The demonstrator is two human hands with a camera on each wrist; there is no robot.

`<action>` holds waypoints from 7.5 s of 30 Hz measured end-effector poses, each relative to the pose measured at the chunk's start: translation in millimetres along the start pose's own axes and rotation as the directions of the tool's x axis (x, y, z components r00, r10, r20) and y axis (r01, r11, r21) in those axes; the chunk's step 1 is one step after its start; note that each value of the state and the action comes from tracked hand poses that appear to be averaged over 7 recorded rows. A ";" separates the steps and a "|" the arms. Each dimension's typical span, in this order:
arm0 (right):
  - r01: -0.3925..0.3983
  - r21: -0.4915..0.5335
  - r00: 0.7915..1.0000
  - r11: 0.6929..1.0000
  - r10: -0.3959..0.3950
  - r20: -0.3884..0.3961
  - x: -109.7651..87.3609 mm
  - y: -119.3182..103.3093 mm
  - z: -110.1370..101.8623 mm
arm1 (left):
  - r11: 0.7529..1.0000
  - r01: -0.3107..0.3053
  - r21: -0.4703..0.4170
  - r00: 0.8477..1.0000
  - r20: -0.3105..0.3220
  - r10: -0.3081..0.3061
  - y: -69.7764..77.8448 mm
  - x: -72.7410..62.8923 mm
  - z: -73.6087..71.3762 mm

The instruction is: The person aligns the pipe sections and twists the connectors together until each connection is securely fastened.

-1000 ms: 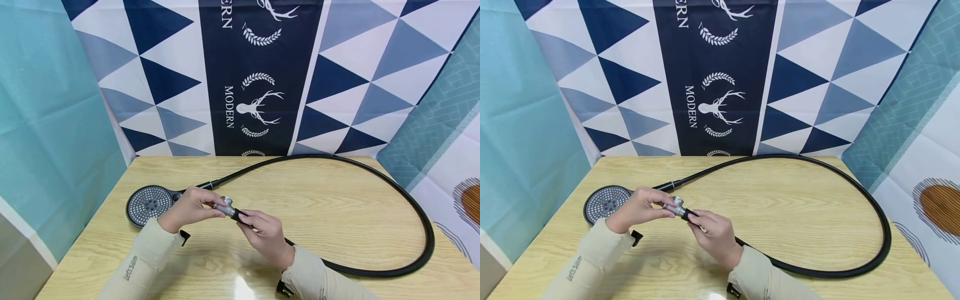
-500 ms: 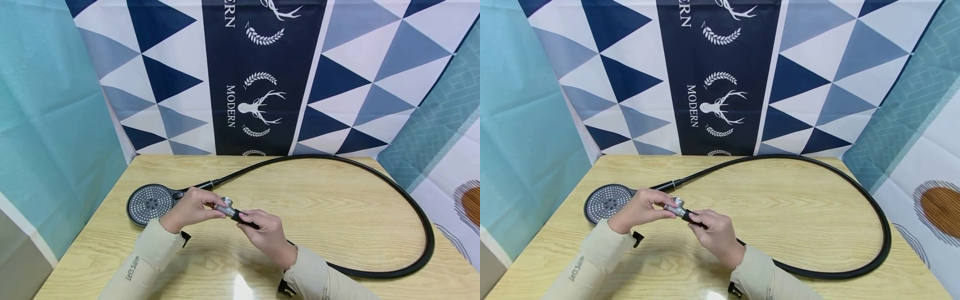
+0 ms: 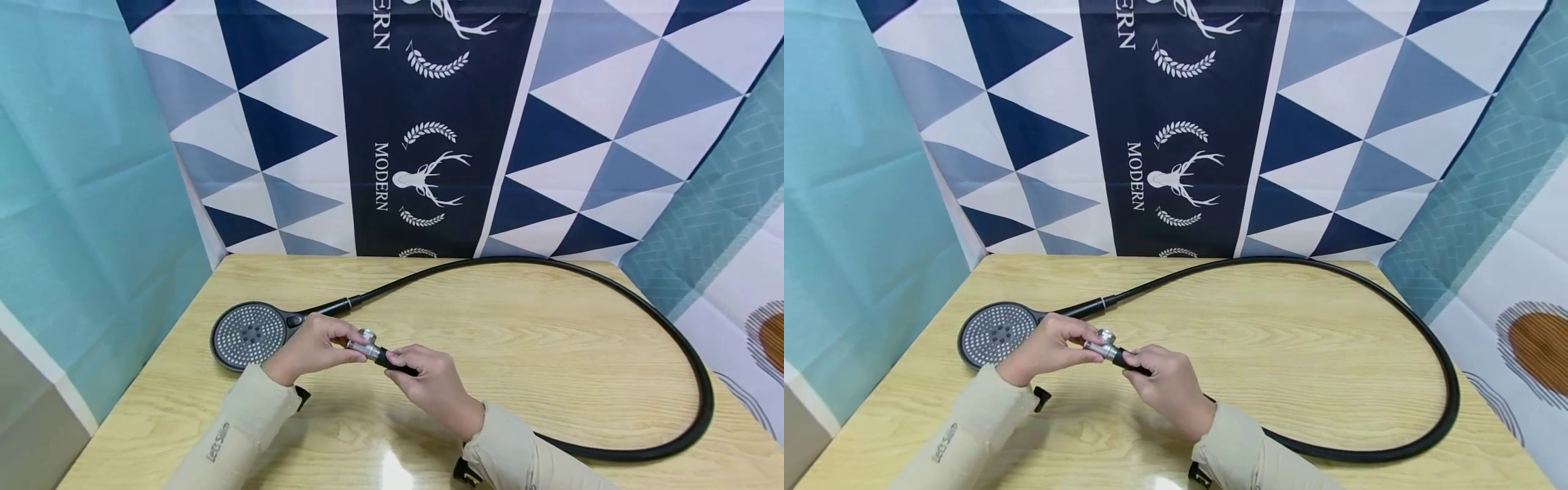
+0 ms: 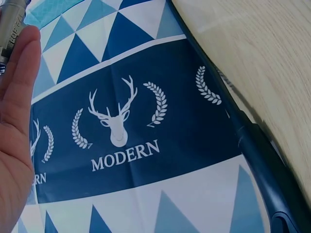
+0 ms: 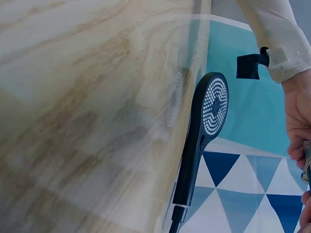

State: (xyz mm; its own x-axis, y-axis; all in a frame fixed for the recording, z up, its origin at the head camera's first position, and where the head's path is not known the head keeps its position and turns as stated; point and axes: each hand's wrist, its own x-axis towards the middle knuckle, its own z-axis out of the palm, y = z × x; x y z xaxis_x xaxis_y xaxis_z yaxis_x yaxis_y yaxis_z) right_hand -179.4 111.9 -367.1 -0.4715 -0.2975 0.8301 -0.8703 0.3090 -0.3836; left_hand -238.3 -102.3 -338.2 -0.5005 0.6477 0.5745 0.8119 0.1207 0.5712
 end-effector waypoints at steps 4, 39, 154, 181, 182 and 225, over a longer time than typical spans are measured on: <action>-0.039 -0.092 0.998 0.995 0.043 0.037 1.7 -1.7 0.1 | 0.998 0.043 -0.038 0.999 -0.001 -0.044 -1.3 -1.2 1.0; -0.126 -0.001 0.991 0.992 0.126 -0.054 -13.0 -3.9 11.9 | 0.985 -0.169 0.040 0.985 0.045 0.167 2.7 0.8 2.9; 0.049 -0.395 0.995 0.917 -0.079 -0.062 -10.0 4.0 15.3 | 0.996 -0.057 0.069 0.998 0.021 0.055 4.4 6.0 -0.6; -0.441 -0.030 0.896 0.897 0.442 0.036 2.7 -4.9 10.8 | 0.998 0.032 0.062 0.996 0.084 -0.037 5.9 2.7 -3.3; -0.486 -0.023 0.872 0.874 0.487 0.048 3.9 -5.8 10.4 | 0.997 0.032 0.066 0.996 0.084 -0.038 6.0 2.8 -3.3; -0.326 -0.156 0.945 0.932 0.319 -0.070 -14.4 -1.1 16.8 | 0.997 0.066 0.035 0.996 0.050 -0.067 -1.1 2.3 -1.1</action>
State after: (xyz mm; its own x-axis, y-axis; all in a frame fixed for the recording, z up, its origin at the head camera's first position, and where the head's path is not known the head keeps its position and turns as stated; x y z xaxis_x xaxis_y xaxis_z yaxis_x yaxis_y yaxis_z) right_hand -174.1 100.6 -385.4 -0.7133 -0.1192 0.6906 -0.6352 0.5262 -0.5653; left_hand -240.8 -101.7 -336.9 -0.5385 0.6747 0.5048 0.7873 0.1893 0.5868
